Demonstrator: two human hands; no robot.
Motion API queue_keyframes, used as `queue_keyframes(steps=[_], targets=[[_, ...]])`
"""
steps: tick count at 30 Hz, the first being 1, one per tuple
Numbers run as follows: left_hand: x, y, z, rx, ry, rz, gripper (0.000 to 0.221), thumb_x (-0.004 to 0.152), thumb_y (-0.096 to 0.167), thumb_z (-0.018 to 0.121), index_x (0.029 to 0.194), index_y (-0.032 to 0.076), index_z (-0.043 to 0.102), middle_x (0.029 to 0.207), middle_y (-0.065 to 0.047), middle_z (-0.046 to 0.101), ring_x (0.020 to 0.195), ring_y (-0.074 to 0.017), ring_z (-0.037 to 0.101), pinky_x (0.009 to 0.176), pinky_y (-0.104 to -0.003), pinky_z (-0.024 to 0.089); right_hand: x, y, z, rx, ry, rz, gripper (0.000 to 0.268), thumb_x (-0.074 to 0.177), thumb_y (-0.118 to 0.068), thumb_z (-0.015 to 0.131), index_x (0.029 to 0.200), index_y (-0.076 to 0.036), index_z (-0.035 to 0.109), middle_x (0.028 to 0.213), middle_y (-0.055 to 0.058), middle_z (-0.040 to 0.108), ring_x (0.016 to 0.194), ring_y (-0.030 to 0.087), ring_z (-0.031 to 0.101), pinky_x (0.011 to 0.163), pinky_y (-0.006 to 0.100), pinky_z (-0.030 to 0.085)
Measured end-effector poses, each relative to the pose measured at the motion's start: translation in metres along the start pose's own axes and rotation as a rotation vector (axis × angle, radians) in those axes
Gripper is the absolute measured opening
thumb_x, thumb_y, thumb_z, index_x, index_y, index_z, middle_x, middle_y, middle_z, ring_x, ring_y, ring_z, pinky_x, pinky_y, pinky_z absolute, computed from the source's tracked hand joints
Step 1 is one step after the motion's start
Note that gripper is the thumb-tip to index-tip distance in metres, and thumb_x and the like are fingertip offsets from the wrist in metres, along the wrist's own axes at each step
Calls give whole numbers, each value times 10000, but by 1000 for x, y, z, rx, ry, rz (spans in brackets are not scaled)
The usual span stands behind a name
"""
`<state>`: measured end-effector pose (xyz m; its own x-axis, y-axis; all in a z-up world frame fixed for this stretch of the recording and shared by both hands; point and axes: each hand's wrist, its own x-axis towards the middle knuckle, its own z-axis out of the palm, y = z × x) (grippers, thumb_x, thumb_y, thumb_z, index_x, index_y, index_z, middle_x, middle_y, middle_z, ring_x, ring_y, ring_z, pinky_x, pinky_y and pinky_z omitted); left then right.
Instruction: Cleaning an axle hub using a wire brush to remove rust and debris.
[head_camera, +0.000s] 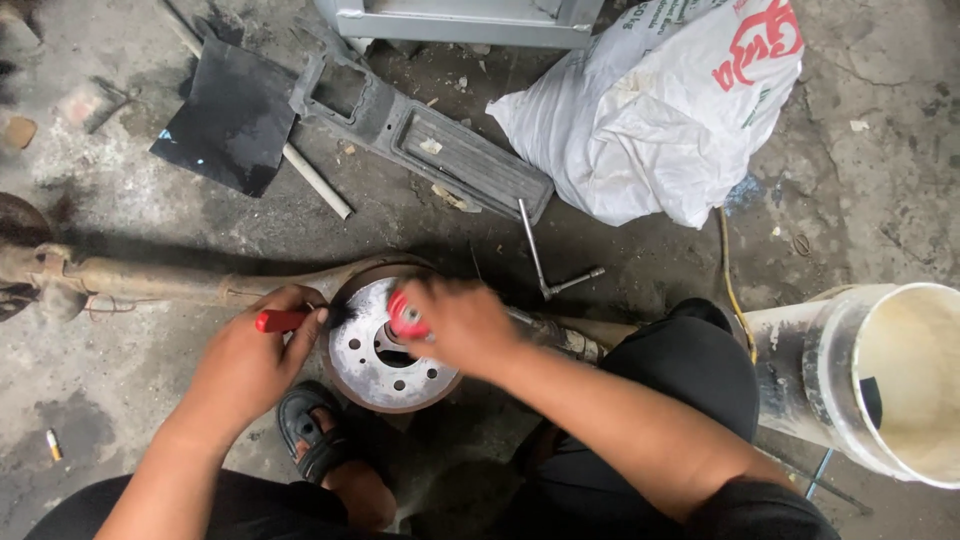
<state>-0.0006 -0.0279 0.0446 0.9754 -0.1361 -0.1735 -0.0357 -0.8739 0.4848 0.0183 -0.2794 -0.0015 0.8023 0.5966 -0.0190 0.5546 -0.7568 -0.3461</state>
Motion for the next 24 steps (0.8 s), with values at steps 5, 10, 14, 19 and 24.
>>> queue_keyframes(steps=[5, 10, 14, 19, 24], targets=[[5, -1, -1, 33, -15, 5, 248, 984, 342, 598, 1171, 208, 690, 952, -162, 781, 962, -454, 732, 803, -593, 593, -13, -13, 29, -27, -15, -91, 584, 792, -428, 735, 1246, -130, 520, 891, 168, 697, 780, 392, 721, 635, 517, 548], [3, -6, 4, 46, -27, -1, 256, 988, 361, 587, 1174, 215, 686, 966, -150, 774, 969, -446, 731, 808, -586, 591, -1, 10, 12, -135, 163, -27, 566, 799, -497, 721, 1173, -117, 531, 848, 148, 681, 755, 365, 723, 647, 473, 564], [3, -7, 5, 32, -8, -4, 238, 981, 329, 603, 1164, 208, 694, 949, -146, 778, 956, -435, 738, 801, -573, 596, -14, -13, 35, -43, 56, -98, 550, 801, -441, 733, 1205, -121, 540, 865, 157, 670, 753, 387, 708, 643, 500, 543], [2, -5, 5, 24, 3, 22, 222, 981, 313, 612, 1143, 192, 703, 936, -162, 774, 946, -452, 733, 792, -585, 591, -8, -3, 25, 34, -11, -80, 595, 775, -383, 758, 1249, -122, 512, 916, 183, 689, 793, 423, 720, 655, 545, 549], [1, -4, 2, 23, -15, 5, 237, 973, 322, 606, 1168, 215, 686, 951, -151, 778, 968, -449, 728, 805, -592, 589, -5, -17, 26, -46, 26, -95, 585, 762, -431, 767, 1214, -134, 544, 895, 141, 676, 811, 378, 706, 699, 519, 540]])
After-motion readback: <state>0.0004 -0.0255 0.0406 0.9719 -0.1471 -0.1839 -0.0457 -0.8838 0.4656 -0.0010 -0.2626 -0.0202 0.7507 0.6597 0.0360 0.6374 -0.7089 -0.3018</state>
